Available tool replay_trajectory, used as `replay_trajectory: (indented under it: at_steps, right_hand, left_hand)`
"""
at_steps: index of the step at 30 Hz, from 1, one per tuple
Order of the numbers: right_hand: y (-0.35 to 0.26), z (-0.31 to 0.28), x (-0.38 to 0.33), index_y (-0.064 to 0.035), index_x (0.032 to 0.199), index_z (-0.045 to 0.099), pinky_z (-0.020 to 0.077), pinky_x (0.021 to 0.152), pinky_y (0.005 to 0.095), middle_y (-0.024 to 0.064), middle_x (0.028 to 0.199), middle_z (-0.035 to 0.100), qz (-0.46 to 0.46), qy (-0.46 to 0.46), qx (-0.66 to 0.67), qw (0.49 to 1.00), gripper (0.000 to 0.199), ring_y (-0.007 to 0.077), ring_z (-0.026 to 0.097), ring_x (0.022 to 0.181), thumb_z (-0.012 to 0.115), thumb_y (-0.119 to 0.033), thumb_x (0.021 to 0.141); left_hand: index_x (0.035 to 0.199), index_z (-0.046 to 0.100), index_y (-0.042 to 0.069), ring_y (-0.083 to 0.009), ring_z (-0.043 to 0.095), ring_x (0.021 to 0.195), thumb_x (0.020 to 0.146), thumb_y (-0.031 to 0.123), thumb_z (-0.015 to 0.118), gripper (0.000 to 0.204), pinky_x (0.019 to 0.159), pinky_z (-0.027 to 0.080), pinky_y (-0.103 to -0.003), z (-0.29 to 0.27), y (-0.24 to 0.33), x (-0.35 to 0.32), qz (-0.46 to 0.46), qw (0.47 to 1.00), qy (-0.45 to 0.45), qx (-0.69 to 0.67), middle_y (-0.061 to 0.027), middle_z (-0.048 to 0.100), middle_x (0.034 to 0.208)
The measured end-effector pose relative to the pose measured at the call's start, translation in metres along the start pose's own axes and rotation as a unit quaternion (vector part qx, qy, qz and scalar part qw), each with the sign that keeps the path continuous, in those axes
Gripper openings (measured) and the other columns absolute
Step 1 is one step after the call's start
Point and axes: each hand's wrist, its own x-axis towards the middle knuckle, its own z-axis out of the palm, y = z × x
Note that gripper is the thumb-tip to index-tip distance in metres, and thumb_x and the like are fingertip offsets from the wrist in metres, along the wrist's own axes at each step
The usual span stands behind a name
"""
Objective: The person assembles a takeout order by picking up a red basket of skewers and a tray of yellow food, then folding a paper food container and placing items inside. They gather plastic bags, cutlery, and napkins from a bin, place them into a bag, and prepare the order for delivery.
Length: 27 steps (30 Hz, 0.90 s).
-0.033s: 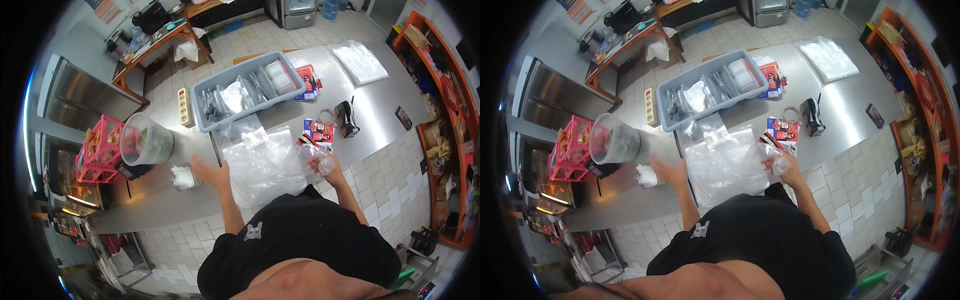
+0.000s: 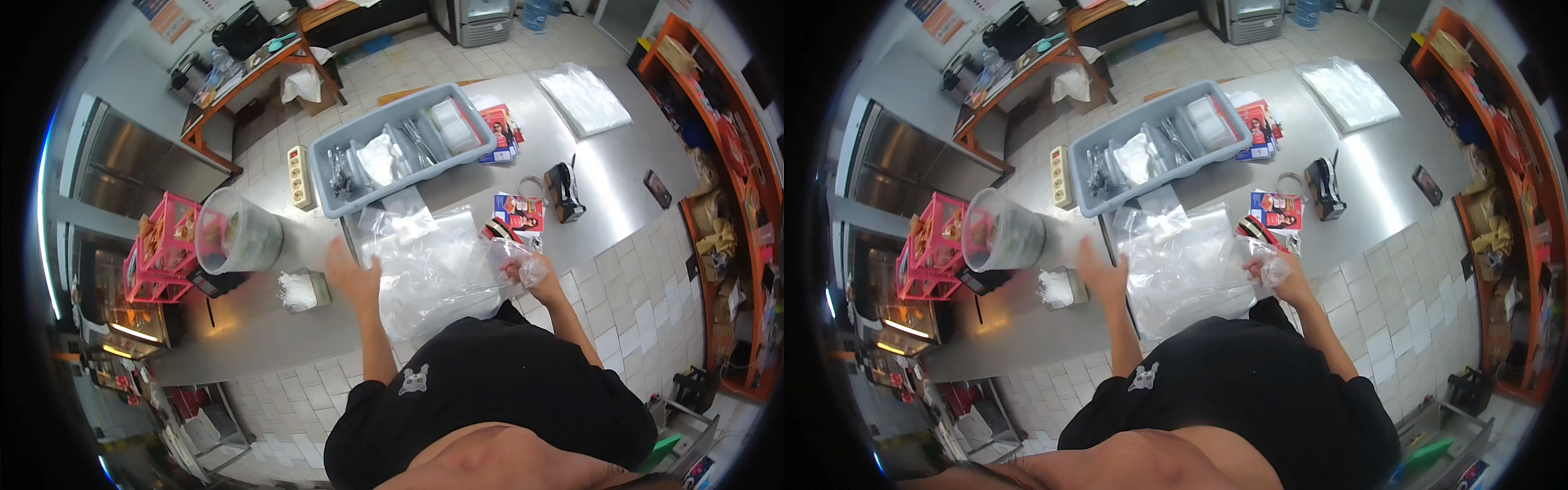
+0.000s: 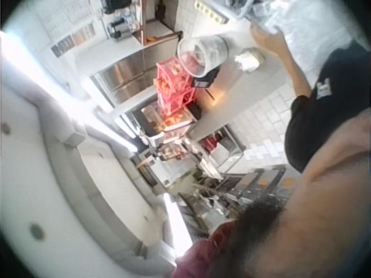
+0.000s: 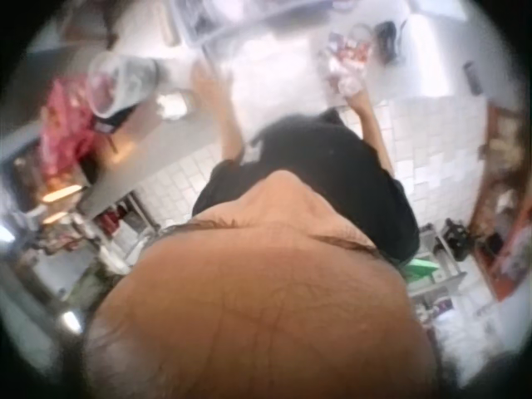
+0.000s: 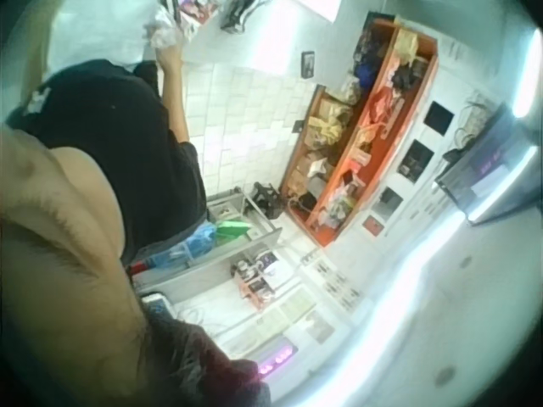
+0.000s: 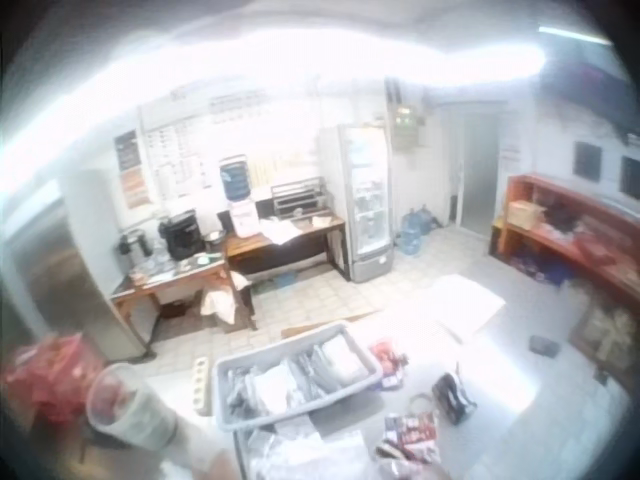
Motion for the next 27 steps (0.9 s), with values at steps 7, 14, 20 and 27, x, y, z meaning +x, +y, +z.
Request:
replay_trajectory:
  at_steps: [7, 14, 20, 27]
  right_hand:
    - [0.050, -0.039, -0.015, -0.0013, 0.090, 0.063, 0.0475, 0.067, 0.0259, 0.0035, 0.079, 0.064, -0.028, 0.042, 0.046, 0.998, 0.011, 0.0105, 0.059, 0.072, 0.061, -0.008, 0.082]
    - [0.091, -0.069, -0.014, -0.0037, 0.100, 0.061, 0.0492, 0.063, 0.0272, 0.0041, 0.084, 0.065, 0.090, 0.068, 0.041, 0.993, 0.022, 0.0118, 0.062, 0.075, 0.065, -0.010, 0.080]
    - [0.134, -0.090, -0.004, -0.0025, 0.097, 0.063, 0.0492, 0.070, 0.0380, 0.0163, 0.088, 0.066, 0.165, 0.233, -0.190, 0.939, 0.039, 0.0303, 0.063, 0.081, 0.073, -0.032, 0.074]
    - [0.155, -0.124, 0.044, -0.0095, 0.095, 0.068, 0.0493, 0.074, 0.0406, 0.0154, 0.088, 0.067, 0.067, 0.301, -0.170, 0.936, 0.033, 0.0358, 0.063, 0.086, 0.070, -0.031, 0.070]
  left_hand:
    - [0.108, 0.054, 0.007, -0.0293, 0.059, 0.097, 0.067, 0.050, 0.074, 0.063, 0.077, 0.047, -0.042, 0.094, -0.003, 0.020, -0.007, 0.860, -0.503, 0.082, -0.0128, 0.058, 0.110]
    - [0.088, 0.059, 0.001, -0.0253, 0.059, 0.087, 0.071, 0.047, 0.074, 0.050, 0.076, 0.048, -0.036, 0.118, 0.001, -0.007, -0.079, 0.787, -0.579, -0.195, -0.0140, 0.061, 0.091]
    - [0.121, 0.042, 0.001, -0.0206, 0.058, 0.083, 0.071, 0.039, 0.078, 0.072, 0.073, 0.050, -0.034, 0.092, 0.006, -0.036, -0.232, 0.734, -0.621, -0.149, -0.0126, 0.060, 0.097]
    - [0.102, 0.057, 0.005, -0.0174, 0.058, 0.078, 0.084, 0.018, 0.067, 0.025, 0.068, 0.049, -0.027, 0.036, -0.007, -0.065, -0.316, 0.550, -0.676, -0.376, -0.0099, 0.062, 0.092]
